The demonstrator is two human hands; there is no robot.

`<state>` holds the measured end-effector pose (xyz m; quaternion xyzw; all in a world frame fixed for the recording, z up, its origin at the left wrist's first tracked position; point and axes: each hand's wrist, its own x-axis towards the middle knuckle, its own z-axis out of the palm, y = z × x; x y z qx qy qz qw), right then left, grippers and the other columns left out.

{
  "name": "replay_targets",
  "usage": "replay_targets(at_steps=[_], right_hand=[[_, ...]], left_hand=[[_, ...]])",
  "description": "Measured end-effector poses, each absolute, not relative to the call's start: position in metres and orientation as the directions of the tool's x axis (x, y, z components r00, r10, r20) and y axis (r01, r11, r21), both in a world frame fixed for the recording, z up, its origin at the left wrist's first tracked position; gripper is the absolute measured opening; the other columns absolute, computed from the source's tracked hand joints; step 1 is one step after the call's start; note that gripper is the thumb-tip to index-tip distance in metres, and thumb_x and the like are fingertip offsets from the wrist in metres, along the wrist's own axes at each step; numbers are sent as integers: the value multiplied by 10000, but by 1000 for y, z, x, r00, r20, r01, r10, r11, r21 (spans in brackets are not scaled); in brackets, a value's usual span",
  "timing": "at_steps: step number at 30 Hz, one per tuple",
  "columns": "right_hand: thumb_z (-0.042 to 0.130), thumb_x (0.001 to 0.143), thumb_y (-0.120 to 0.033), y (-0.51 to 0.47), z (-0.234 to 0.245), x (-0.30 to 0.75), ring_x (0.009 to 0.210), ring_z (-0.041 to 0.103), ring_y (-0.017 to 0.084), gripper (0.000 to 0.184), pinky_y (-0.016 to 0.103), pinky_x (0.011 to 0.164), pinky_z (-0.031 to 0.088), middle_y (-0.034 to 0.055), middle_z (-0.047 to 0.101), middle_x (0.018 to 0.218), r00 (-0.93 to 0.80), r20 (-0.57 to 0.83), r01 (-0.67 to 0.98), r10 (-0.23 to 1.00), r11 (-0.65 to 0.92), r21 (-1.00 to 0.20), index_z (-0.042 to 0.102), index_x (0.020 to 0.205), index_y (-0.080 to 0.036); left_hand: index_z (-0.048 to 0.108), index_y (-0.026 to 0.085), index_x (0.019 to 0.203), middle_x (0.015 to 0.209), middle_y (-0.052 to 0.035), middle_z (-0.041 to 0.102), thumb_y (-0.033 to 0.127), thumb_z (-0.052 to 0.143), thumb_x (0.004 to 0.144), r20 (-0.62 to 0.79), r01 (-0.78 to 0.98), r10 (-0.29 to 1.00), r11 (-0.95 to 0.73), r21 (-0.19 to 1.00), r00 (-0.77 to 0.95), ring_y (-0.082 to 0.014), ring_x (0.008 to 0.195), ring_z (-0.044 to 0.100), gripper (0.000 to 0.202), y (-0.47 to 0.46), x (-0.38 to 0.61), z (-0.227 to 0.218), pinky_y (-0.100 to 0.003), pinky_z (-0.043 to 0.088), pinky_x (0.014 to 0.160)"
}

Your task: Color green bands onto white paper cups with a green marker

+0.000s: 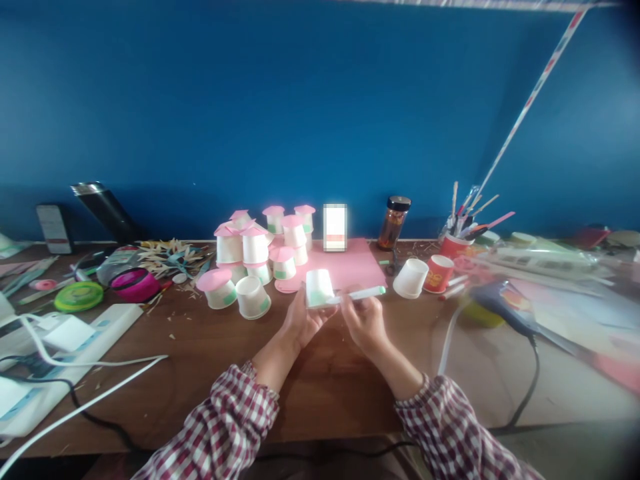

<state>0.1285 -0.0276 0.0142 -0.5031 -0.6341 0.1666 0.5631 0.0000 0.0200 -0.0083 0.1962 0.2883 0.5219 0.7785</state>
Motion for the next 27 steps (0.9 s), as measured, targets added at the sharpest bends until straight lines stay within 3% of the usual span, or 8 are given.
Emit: replay_targets(at_steps=[4, 11, 18, 27], right_hand=[[510, 875, -292, -28, 14, 128, 498, 559, 113, 195, 200, 478, 438, 8, 637, 627, 141, 540, 435, 830, 438, -787, 641, 826, -157], [499, 888, -269, -27, 13, 129, 553, 611, 130, 215, 215, 542, 470, 13, 656, 626, 227, 544, 406, 808, 429, -807, 625, 746, -169], [501, 883, -272, -27, 14, 129, 528, 600, 124, 226, 211, 516, 459, 9, 649, 607, 220, 548, 428, 807, 425, -797, 625, 726, -169], [498, 882, -285, -27, 13, 129, 505, 578, 121, 220, 213, 497, 453, 14, 647, 603, 200, 532, 446, 823, 407, -797, 622, 748, -162]], left_hand=[[620, 143, 952, 817, -80, 691, 453, 482, 877, -215, -671, 927, 371, 642, 306, -201, 724, 666, 348, 18, 0, -6, -350, 548, 694], [609, 134, 998, 836, -111, 696, 536, 457, 863, -237, -680, 922, 387, 623, 307, -216, 728, 673, 450, 14, 0, 2, -336, 544, 653], [607, 144, 973, 779, -91, 690, 498, 469, 872, -220, -676, 922, 384, 629, 319, -213, 720, 672, 393, 14, 1, 0, -332, 544, 648], [619, 146, 1006, 856, -103, 695, 514, 486, 858, -188, -680, 923, 377, 629, 337, -216, 743, 669, 418, 17, 0, -7, -352, 547, 672]])
